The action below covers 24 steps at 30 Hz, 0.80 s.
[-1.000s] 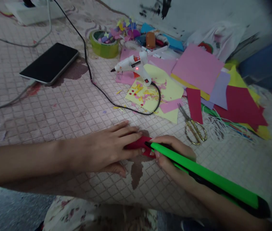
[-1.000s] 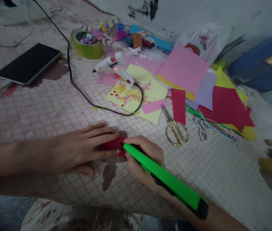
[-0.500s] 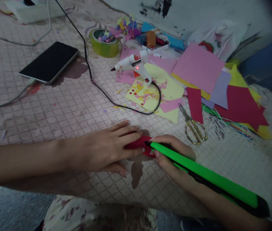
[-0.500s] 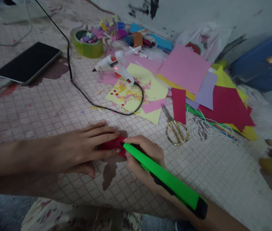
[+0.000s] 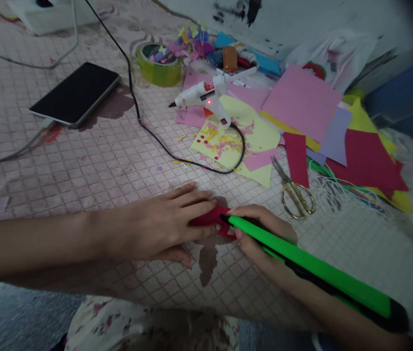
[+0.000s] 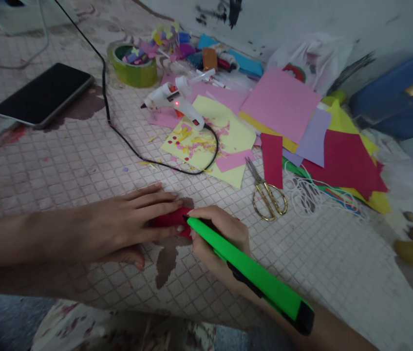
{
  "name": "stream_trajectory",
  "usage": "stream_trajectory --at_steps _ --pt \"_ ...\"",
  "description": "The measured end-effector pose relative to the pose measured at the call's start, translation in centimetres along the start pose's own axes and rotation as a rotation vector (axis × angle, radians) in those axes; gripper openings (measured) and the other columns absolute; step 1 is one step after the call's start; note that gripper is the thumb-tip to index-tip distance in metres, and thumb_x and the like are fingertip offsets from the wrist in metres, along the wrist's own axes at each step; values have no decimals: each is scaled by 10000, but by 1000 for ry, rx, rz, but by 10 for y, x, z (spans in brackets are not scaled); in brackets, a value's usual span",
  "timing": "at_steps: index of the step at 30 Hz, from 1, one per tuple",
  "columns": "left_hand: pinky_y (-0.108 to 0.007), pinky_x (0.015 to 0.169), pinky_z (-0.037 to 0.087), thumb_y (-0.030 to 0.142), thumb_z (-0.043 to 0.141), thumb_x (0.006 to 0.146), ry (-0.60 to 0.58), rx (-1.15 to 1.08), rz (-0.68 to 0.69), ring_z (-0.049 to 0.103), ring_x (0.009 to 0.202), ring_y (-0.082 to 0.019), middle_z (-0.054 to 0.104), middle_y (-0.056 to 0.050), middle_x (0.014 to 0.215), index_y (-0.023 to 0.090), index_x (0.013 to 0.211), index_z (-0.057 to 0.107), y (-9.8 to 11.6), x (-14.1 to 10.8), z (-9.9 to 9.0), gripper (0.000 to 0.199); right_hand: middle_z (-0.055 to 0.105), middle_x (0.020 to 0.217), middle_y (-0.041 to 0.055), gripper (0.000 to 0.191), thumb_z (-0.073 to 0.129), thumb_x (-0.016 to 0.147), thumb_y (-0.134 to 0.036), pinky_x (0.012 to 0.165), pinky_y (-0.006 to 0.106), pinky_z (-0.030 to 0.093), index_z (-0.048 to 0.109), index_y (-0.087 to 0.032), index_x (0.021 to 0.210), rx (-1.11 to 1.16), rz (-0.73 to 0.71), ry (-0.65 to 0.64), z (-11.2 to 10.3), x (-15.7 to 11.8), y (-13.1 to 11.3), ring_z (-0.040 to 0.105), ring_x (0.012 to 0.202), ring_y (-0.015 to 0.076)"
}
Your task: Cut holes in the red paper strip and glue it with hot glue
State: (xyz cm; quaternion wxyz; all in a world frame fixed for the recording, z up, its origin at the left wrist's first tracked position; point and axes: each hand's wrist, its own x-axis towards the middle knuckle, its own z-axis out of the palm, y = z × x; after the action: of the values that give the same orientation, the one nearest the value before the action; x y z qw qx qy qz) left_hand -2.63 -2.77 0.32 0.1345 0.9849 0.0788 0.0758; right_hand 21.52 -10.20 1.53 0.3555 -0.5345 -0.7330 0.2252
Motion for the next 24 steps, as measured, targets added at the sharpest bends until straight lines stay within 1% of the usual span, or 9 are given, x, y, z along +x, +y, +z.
stream_trajectory --at_steps 3,7,9,12,16,20,24 --pt "-579 1228 248 575 561 964 -6 -3 -2 388 1455 -357 467 -178 1530 220 1485 482 0 0 0 635 760 849 4 204 593 841 -141 619 280 579 670 -260 987 11 -27 -22 -1 2 -2 724 704 167" --pt "-612 1206 267 572 561 962 16 -8 21 397 1442 -393 469 -211 1515 180 1476 496 -1 0 0 649 765 862 14 213 591 838 -126 637 289 589 672 -252 989 -1 -36 -53 -1 3 -2 735 731 177" --pt "-612 1202 274 559 565 965 24 -14 22 397 1442 -394 475 -211 1509 179 1477 496 -2 0 1 642 765 848 8 207 597 834 -127 623 280 586 674 -253 979 11 -29 -44 -2 3 -1 732 718 172" --pt "-604 1206 271 541 580 963 30 -22 18 396 1445 -382 489 -197 1501 193 1481 492 -2 0 1 630 763 832 -5 209 608 831 -127 599 253 578 680 -260 975 65 3 2 -2 0 0 714 671 148" --pt "-604 1207 267 546 566 969 41 -17 26 390 1448 -383 463 -200 1525 186 1491 476 -2 0 2 640 770 841 -8 210 615 823 -128 589 247 573 687 -259 972 67 22 13 -2 -1 0 718 679 150" --pt "-589 1221 250 562 549 973 6 -5 8 381 1457 -368 465 -187 1529 204 1497 469 -2 0 0 640 773 834 -18 212 605 812 -118 610 233 577 685 -254 953 44 10 19 -1 1 -1 731 694 142" --pt "-579 1225 250 561 553 972 -8 5 4 373 1466 -358 453 -177 1542 221 1506 454 -1 0 -1 641 774 817 -20 202 608 805 -120 607 226 574 685 -252 936 24 -4 18 0 3 -2 726 663 131"
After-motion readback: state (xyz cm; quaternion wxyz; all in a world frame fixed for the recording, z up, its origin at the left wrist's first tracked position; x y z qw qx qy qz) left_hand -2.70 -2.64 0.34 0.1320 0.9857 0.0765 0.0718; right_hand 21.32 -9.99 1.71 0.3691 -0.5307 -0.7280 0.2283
